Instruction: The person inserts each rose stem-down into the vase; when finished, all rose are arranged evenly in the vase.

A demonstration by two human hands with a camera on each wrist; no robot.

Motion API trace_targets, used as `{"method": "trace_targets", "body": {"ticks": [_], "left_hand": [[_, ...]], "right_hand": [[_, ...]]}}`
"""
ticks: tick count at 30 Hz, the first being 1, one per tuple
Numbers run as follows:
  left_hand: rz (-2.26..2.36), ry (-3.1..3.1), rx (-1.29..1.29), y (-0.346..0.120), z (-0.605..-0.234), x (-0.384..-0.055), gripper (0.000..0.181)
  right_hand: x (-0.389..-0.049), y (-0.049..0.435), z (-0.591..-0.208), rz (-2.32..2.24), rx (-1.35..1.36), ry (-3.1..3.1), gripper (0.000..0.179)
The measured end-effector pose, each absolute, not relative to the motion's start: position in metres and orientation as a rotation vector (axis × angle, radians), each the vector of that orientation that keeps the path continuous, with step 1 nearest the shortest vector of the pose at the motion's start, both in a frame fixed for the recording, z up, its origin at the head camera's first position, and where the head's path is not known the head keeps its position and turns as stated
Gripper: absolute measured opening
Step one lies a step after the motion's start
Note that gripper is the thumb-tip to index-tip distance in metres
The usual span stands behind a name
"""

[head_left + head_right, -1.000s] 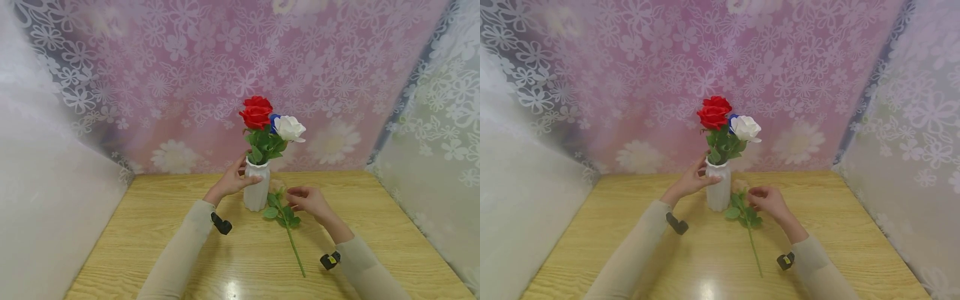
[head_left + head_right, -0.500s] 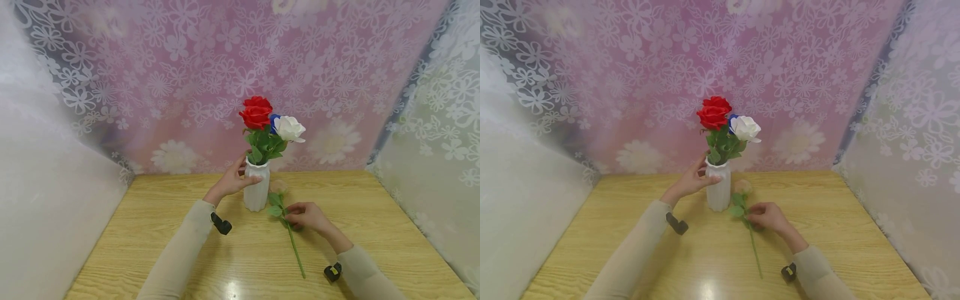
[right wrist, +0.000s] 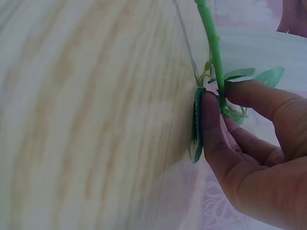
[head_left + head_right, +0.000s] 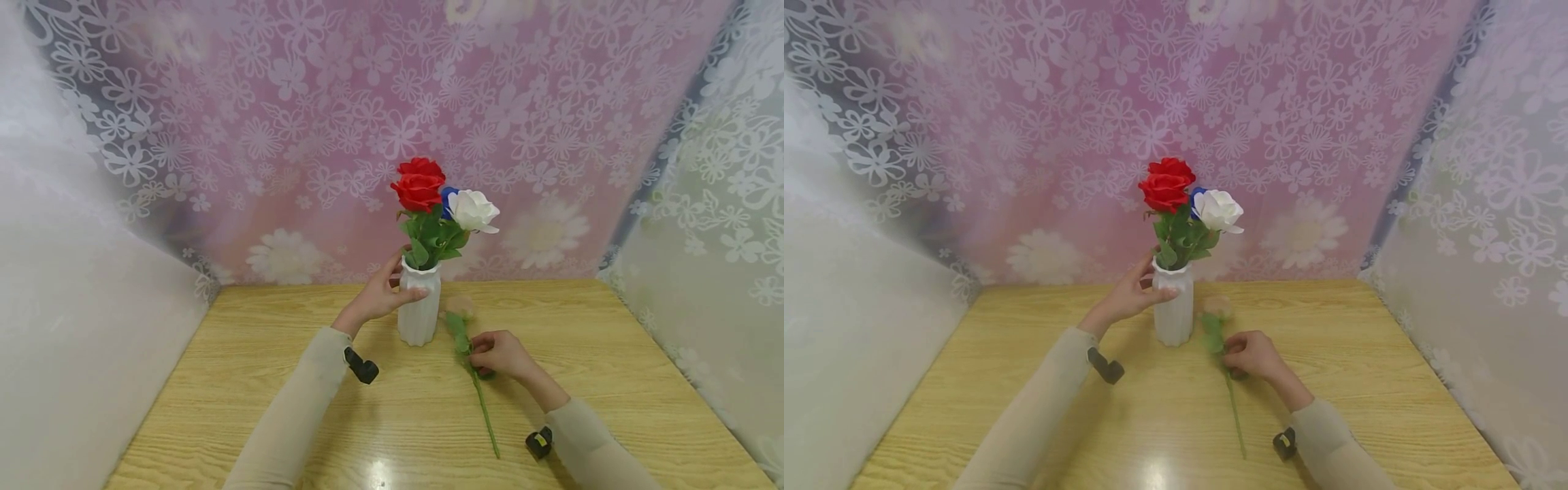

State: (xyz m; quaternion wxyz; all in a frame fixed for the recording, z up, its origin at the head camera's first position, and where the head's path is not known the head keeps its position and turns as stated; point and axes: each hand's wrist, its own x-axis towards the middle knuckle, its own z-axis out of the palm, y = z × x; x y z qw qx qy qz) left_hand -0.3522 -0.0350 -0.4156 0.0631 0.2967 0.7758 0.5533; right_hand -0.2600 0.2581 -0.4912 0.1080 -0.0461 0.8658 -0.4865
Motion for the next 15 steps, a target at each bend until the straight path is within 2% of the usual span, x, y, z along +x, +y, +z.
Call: {"method": "trace_targets", "body": {"ticks": [15], "left_hand": [[1.655, 2.353, 0.891, -0.0360, -0.4139, -0.3503, 0.095]], "right_hand": [[-0.2588, 0.2618, -0.4866, -1.582, -0.060, 2.339, 0.061]]}}
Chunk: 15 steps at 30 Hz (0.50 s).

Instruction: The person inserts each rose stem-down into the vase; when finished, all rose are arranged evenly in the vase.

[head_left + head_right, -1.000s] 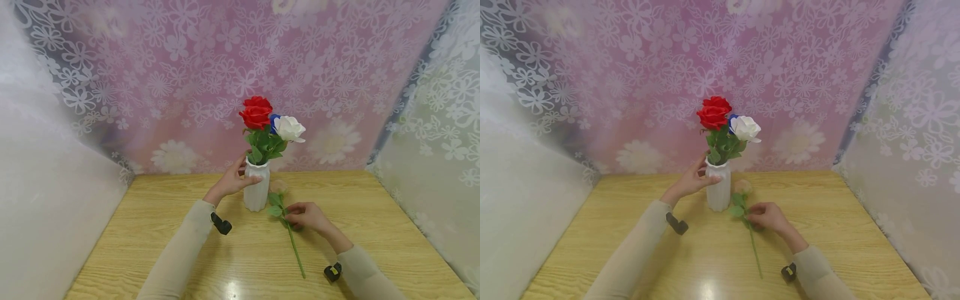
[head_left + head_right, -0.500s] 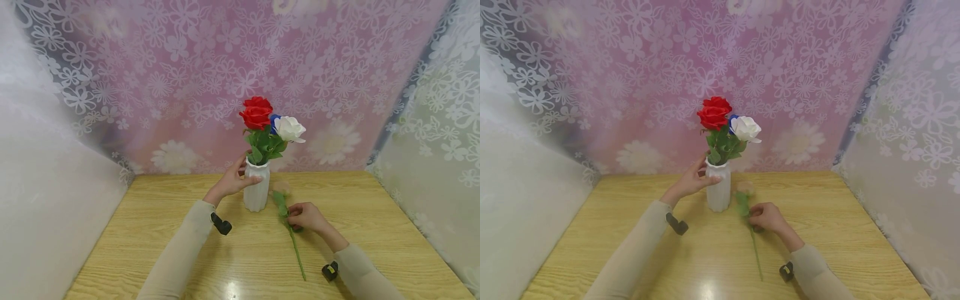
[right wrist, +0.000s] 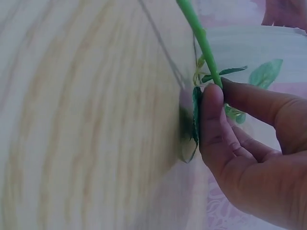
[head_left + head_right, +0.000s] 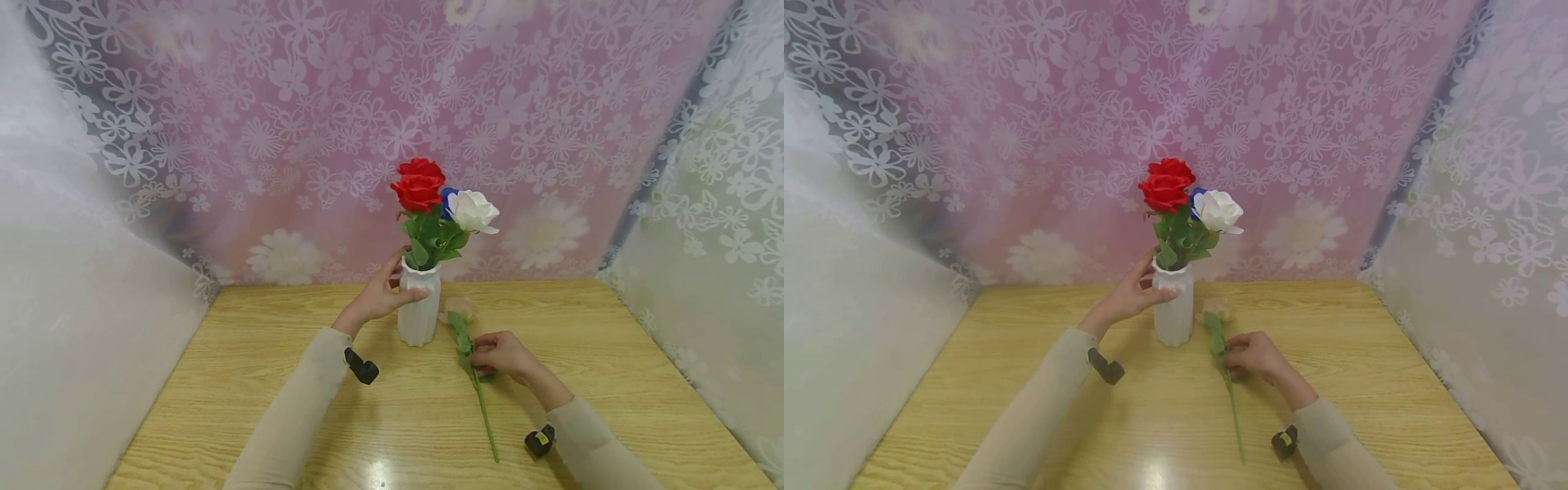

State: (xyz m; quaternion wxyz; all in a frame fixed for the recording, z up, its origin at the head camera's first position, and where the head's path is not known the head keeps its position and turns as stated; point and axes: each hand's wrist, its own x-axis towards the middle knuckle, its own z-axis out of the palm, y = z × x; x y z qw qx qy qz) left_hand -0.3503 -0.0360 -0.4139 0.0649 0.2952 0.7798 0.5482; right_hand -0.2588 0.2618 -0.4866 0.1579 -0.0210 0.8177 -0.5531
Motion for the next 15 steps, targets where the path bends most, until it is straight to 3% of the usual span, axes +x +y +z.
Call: {"method": "trace_targets", "body": {"ticks": [15], "left_hand": [[1.660, 2.357, 0.897, -0.036, -0.415, -0.352, 0.096]], "right_hand": [[-0.249, 0.259, -0.439, -1.820, -0.112, 2.285, 0.070]]}}
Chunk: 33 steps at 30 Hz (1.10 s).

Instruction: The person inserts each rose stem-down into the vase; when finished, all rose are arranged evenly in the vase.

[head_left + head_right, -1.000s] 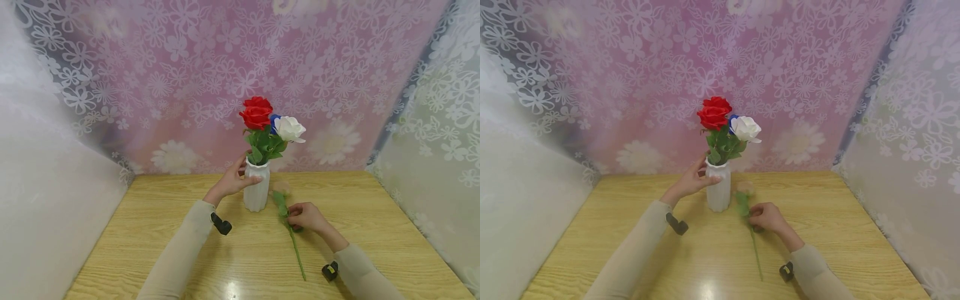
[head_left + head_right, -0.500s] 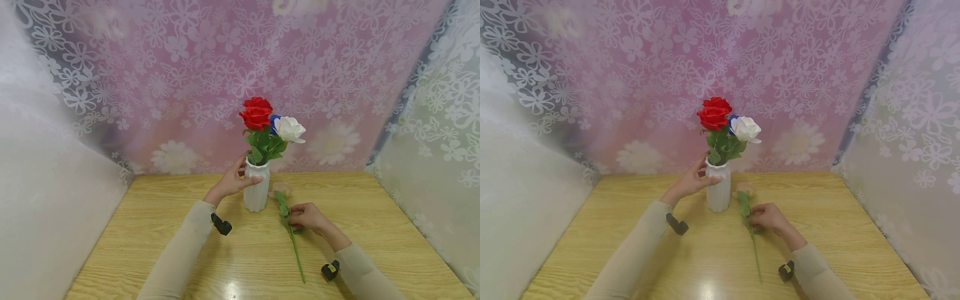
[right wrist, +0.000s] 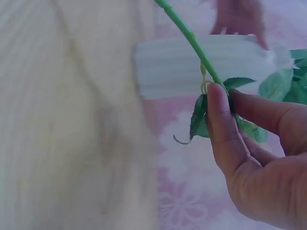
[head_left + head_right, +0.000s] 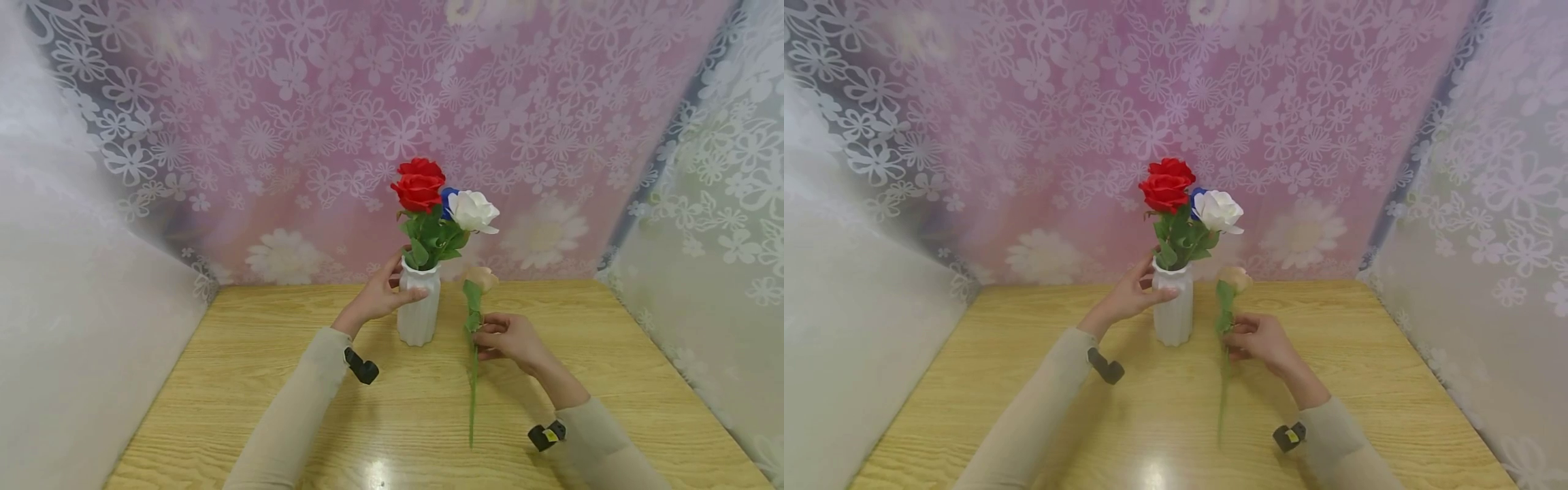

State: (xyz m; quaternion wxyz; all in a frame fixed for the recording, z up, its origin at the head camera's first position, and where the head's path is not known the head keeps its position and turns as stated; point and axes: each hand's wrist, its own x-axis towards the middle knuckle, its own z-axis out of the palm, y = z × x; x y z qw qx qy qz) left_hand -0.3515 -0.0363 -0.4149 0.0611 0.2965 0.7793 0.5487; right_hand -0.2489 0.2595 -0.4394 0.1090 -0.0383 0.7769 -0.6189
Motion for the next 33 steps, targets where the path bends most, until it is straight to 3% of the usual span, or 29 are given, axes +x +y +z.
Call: {"method": "trace_targets", "body": {"ticks": [11, 20, 33], "left_hand": [[1.691, 2.333, 0.898, -0.036, -0.415, -0.351, 0.096], [1.703, 2.322, 0.905, -0.036, -0.415, -0.351, 0.096], [1.699, 2.326, 0.924, -0.036, -0.416, -0.352, 0.096]], "right_hand": [[-0.240, 0.256, -0.390, -1.977, -0.118, 2.460, 0.069], [-0.239, 0.246, -0.370, -2.362, -0.179, 2.362, 0.037], [-0.250, 0.240, -0.338, -3.060, -0.228, 1.929, 0.038]]}}
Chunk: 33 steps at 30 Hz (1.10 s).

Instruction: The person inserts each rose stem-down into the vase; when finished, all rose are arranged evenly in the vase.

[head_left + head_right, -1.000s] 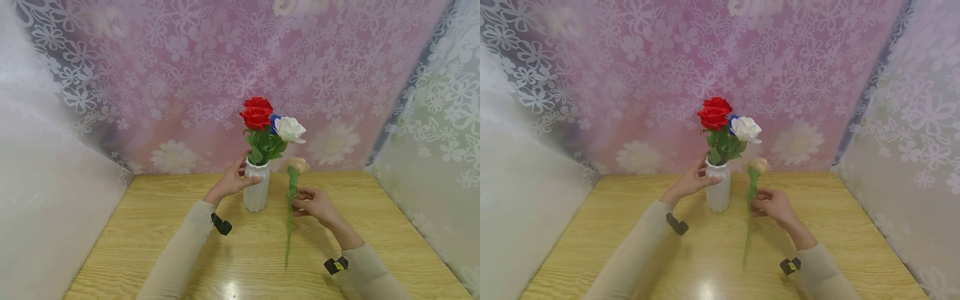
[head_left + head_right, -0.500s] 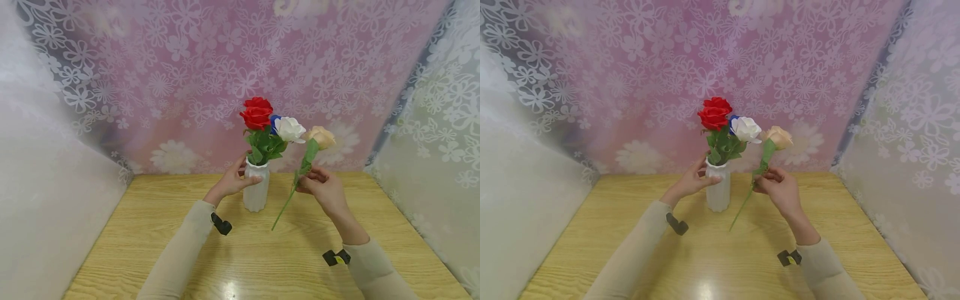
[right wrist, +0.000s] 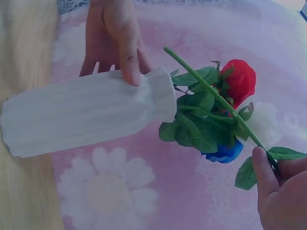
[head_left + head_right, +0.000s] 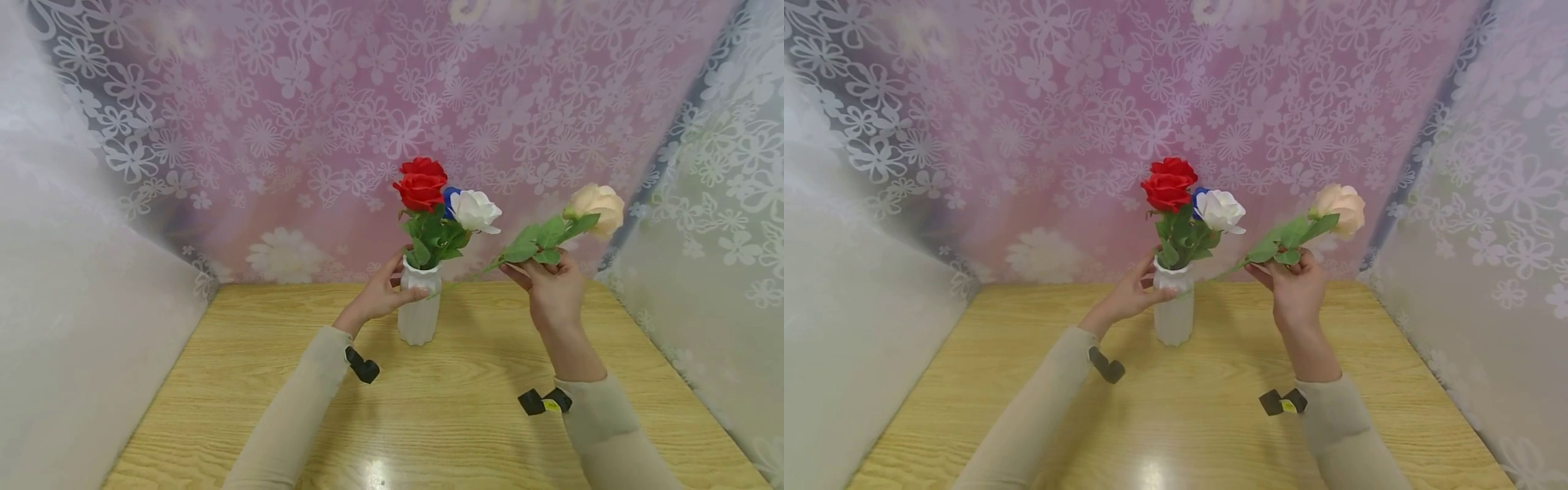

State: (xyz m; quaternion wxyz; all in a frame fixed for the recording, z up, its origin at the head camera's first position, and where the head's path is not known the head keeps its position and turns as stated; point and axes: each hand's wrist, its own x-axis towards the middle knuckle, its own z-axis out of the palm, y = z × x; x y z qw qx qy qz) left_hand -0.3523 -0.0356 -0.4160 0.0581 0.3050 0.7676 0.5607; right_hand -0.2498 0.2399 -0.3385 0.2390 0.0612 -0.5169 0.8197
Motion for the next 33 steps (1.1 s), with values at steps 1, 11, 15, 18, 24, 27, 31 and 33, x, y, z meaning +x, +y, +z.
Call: {"method": "trace_targets", "body": {"ticks": [1, 11, 15, 18, 24, 27, 31, 33], "left_hand": [[1.699, 2.328, 0.924, -0.036, -0.416, -0.352, 0.096], [1.696, 2.324, 0.906, -0.035, -0.415, -0.352, 0.097], [1.694, 2.325, 0.911, -0.035, -0.415, -0.352, 0.096], [1.691, 2.333, 0.913, -0.035, -0.415, -0.352, 0.095], [1.701, 2.327, 0.904, -0.035, -0.415, -0.351, 0.095], [1.703, 2.328, 0.903, -0.035, -0.416, -0.351, 0.095], [1.705, 2.326, 0.913, -0.036, -0.416, -0.352, 0.095], [1.703, 2.322, 0.920, -0.036, -0.415, -0.351, 0.095]], "right_hand": [[-0.251, 0.239, -0.336, 2.235, 0.157, -1.390, 0.037], [-0.262, 0.221, -0.319, 2.161, 0.233, -1.188, 0.024], [-0.265, 0.210, -0.320, 2.115, 0.290, -1.238, 0.021], [-0.269, 0.202, -0.323, 2.023, 0.331, -1.318, 0.025], [-0.278, 0.188, -0.336, 1.833, 0.366, -1.456, 0.031], [-0.282, 0.181, -0.340, 1.739, 0.306, -1.576, 0.029], [-0.287, 0.172, -0.345, 1.637, 0.214, -1.728, 0.025], [-0.290, 0.169, -0.346, 1.599, 0.186, -1.782, 0.024]]}}
